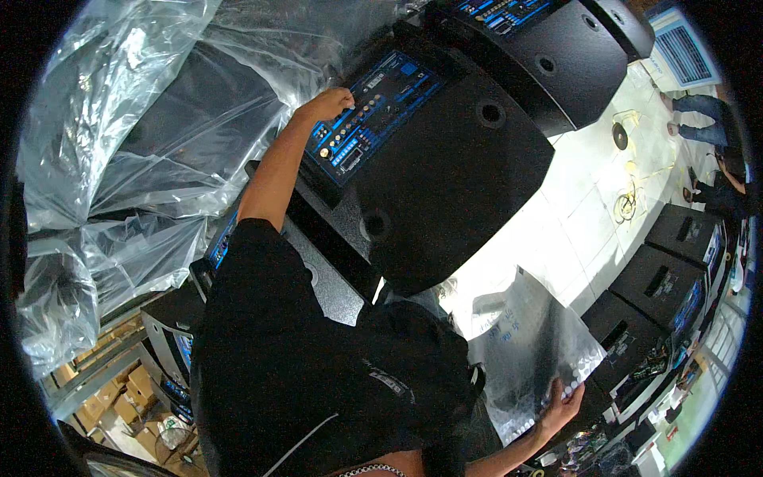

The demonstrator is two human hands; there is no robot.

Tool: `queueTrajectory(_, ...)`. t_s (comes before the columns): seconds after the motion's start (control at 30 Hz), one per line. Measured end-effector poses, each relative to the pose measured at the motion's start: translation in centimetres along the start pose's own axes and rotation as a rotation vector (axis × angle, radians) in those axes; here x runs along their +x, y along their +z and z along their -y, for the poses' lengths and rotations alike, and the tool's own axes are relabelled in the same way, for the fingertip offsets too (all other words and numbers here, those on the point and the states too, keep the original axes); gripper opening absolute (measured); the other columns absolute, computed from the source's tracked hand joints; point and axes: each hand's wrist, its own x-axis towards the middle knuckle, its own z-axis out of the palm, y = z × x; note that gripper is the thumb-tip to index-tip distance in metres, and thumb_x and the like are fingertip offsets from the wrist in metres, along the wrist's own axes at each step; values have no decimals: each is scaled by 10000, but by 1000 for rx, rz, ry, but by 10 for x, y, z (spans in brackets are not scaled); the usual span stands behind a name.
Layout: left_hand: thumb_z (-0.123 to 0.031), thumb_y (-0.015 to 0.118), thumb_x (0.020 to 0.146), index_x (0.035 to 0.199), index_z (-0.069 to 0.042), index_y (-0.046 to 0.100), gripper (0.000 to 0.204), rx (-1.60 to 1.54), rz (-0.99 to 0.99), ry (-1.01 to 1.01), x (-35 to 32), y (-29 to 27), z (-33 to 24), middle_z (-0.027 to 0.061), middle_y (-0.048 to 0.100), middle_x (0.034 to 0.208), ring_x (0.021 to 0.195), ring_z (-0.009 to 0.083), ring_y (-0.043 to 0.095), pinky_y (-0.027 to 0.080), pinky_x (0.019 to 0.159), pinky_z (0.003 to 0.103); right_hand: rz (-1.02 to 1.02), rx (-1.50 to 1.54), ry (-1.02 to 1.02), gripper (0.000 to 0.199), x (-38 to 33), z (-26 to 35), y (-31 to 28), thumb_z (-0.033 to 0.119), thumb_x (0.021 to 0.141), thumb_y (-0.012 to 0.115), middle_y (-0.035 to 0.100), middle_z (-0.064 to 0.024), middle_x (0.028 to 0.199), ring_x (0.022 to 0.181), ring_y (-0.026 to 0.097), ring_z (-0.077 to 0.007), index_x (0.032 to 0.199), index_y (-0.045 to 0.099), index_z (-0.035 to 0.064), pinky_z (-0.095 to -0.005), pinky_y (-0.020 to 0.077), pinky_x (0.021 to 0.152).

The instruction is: The person repeatedly peels small circular stickers from a sheet and applies them to the control panel of a black electronic device. They move between several similar units, placing stickers on specific spots on the front panel. The person also briefly opens a panel on one unit to reveal internal wiring.

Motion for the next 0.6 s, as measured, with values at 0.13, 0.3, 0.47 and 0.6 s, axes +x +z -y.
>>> queueTrajectory(0.13, -129, 577, 916, 962, -53, 654, 118, 150, 38, 282, 29, 8, 40, 120, 603, 1021, 1078, 293, 531, 430, 958, 386, -31, -90, 74, 556, 0, 21, 17, 78, 854, 720, 603, -151, 1194, 1059, 571, -224, 1322, 472, -91, -322, 428, 945)
queueTrajectory(0.3, -148, 601, 922, 952, -32, 650, 130, 147, -15, 390, 53, 10, 42, 109, 545, 1164, 1114, 302, 528, 427, 975, 397, -32, -94, 162, 564, -8, 10, 21, 30, 865, 684, 569, -153, 1277, 1115, 556, -234, 1363, 442, -77, -328, 406, 990)
queueTrajectory(0.47, -170, 608, 923, 976, -83, 662, 115, 153, 103, 292, 47, -6, 23, 99, 484, 1266, 1162, 317, 485, 402, 1008, 438, -3, -121, 144, 569, 2, 2, 30, -10, 874, 659, 535, -175, 1327, 1149, 541, -239, 1381, 411, -86, -339, 410, 1009)
queueTrajectory(0.6, -198, 605, 930, 1012, -101, 661, 139, 229, 129, 328, 51, 0, 25, 91, 443, 1319, 1180, 330, 450, 378, 1029, 474, 35, -69, 191, 543, 2, 31, 51, 1, 866, 675, 535, -189, 1328, 1169, 526, -249, 1346, 440, -94, -354, 404, 1014)
